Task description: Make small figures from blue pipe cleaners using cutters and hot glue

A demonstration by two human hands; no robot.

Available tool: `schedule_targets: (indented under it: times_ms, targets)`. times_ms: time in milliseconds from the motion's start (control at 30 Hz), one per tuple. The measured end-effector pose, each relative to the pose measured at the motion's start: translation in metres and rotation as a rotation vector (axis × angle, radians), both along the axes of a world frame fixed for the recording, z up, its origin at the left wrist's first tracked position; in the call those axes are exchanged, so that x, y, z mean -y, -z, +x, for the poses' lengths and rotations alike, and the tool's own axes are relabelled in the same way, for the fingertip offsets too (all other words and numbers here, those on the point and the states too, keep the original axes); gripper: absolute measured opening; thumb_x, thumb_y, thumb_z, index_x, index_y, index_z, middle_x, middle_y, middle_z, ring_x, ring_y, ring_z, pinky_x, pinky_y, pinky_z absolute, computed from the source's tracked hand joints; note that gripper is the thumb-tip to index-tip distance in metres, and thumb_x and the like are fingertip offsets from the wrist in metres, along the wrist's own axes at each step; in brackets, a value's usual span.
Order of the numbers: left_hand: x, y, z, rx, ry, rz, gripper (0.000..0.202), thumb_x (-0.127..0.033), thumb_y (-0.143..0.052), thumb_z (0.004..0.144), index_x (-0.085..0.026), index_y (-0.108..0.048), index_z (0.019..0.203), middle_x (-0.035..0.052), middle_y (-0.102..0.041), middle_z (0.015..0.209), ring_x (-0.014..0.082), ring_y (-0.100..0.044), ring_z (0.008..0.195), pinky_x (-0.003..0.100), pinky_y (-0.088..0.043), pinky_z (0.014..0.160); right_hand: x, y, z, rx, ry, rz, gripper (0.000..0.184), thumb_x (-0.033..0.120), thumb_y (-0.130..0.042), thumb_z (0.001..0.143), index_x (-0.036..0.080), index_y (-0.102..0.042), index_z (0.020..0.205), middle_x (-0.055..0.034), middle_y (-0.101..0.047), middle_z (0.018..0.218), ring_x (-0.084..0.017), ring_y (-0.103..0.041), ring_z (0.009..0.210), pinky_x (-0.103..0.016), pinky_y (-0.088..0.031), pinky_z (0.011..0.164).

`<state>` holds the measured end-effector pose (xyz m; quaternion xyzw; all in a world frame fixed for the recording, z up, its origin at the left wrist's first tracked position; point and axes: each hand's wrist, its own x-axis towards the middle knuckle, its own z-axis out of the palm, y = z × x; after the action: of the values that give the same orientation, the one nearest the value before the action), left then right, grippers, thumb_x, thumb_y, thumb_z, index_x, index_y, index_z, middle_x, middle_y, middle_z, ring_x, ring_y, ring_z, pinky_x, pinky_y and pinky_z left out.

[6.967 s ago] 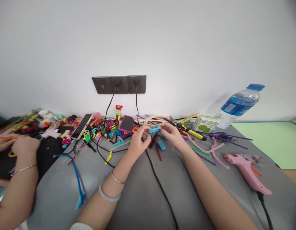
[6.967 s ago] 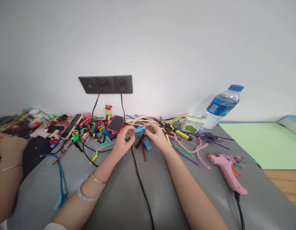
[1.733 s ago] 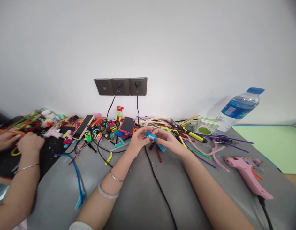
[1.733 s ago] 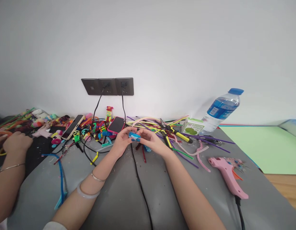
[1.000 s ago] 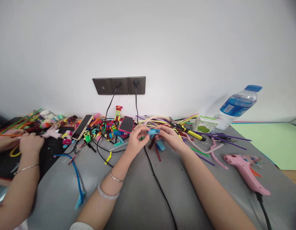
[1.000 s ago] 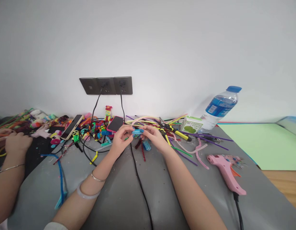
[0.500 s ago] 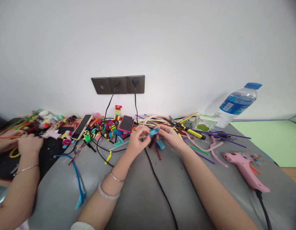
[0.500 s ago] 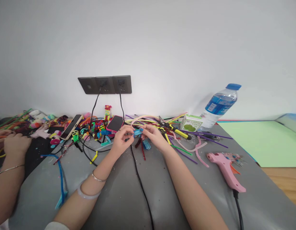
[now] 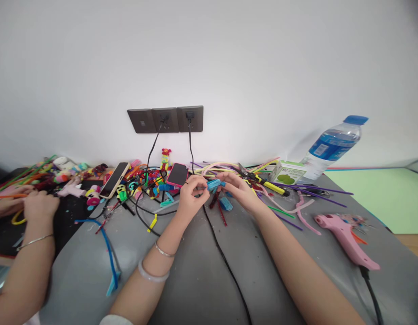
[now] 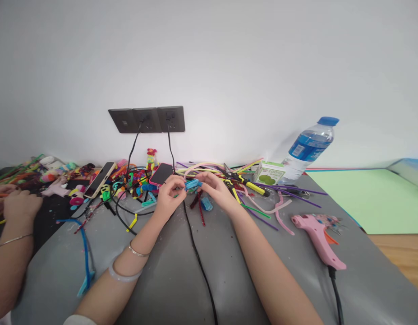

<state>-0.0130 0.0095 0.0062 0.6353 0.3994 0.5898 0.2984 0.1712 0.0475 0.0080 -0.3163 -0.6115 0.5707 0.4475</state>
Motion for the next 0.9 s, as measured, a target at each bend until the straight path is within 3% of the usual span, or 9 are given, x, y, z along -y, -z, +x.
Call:
schedule_targets:
  times_ms: [167, 300, 500, 733, 900]
  targets:
    - [-0.0003, -0.0005, 0.0000, 0.009, -0.032, -0.005, 0.012, -0.010, -0.059, 0.073, -0.020, -0.058, 0.079, 0.0065, -0.057, 0.096, 0.0184, -0.060, 0.090, 0.025, -0.055, 0.066, 0.0015, -0.0025, -0.0033, 0.004, -0.020, 0.037, 0.033, 0.046, -0.074, 0.080, 0.023, -0.062, 0.100, -0.0052, -0.065, 0.100, -0.019, -0.062, 0.091, -0.034, -0.052, 0.083]
    - [-0.0008, 0.0013, -0.0002, 0.004, -0.024, -0.011, 0.012, -0.010, -0.059, 0.073, -0.020, -0.059, 0.080, 0.0068, -0.057, 0.097, 0.0187, -0.060, 0.090, 0.025, -0.056, 0.066, 0.0017, -0.0013, -0.0050, 0.015, 0.011, 0.058, 0.029, 0.044, -0.072, 0.081, 0.023, -0.061, 0.098, -0.0042, -0.064, 0.097, -0.019, -0.061, 0.088, -0.034, -0.051, 0.081]
    - [-0.0022, 0.0034, -0.0003, -0.009, -0.022, 0.018, 0.012, -0.008, -0.057, 0.074, -0.019, -0.059, 0.080, 0.0064, -0.056, 0.097, 0.0160, -0.060, 0.088, 0.023, -0.056, 0.065, -0.0005, 0.0015, -0.0038, 0.043, 0.077, 0.228, 0.023, 0.041, -0.069, 0.084, 0.023, -0.059, 0.095, -0.0043, -0.061, 0.096, -0.019, -0.062, 0.086, -0.034, -0.053, 0.079]
    - [-0.0024, 0.0028, 0.0000, -0.051, -0.058, 0.088, 0.017, -0.004, -0.055, 0.073, -0.019, -0.059, 0.080, 0.0052, -0.057, 0.095, 0.0142, -0.060, 0.085, 0.021, -0.056, 0.064, -0.0016, 0.0027, -0.0032, 0.067, 0.093, 0.379, 0.007, 0.025, -0.064, 0.085, 0.023, -0.060, 0.090, -0.0045, -0.062, 0.094, -0.019, -0.064, 0.087, -0.034, -0.055, 0.081]
    - [-0.0027, 0.0022, -0.0004, -0.066, -0.077, 0.116, 0.018, -0.003, -0.055, 0.073, -0.019, -0.059, 0.080, 0.0045, -0.057, 0.094, 0.0137, -0.061, 0.085, 0.020, -0.056, 0.063, 0.0005, -0.0014, -0.0024, 0.125, 0.111, 0.486, 0.008, 0.016, -0.060, 0.083, 0.023, -0.061, 0.088, -0.0048, -0.063, 0.092, -0.019, -0.065, 0.088, -0.035, -0.057, 0.081]
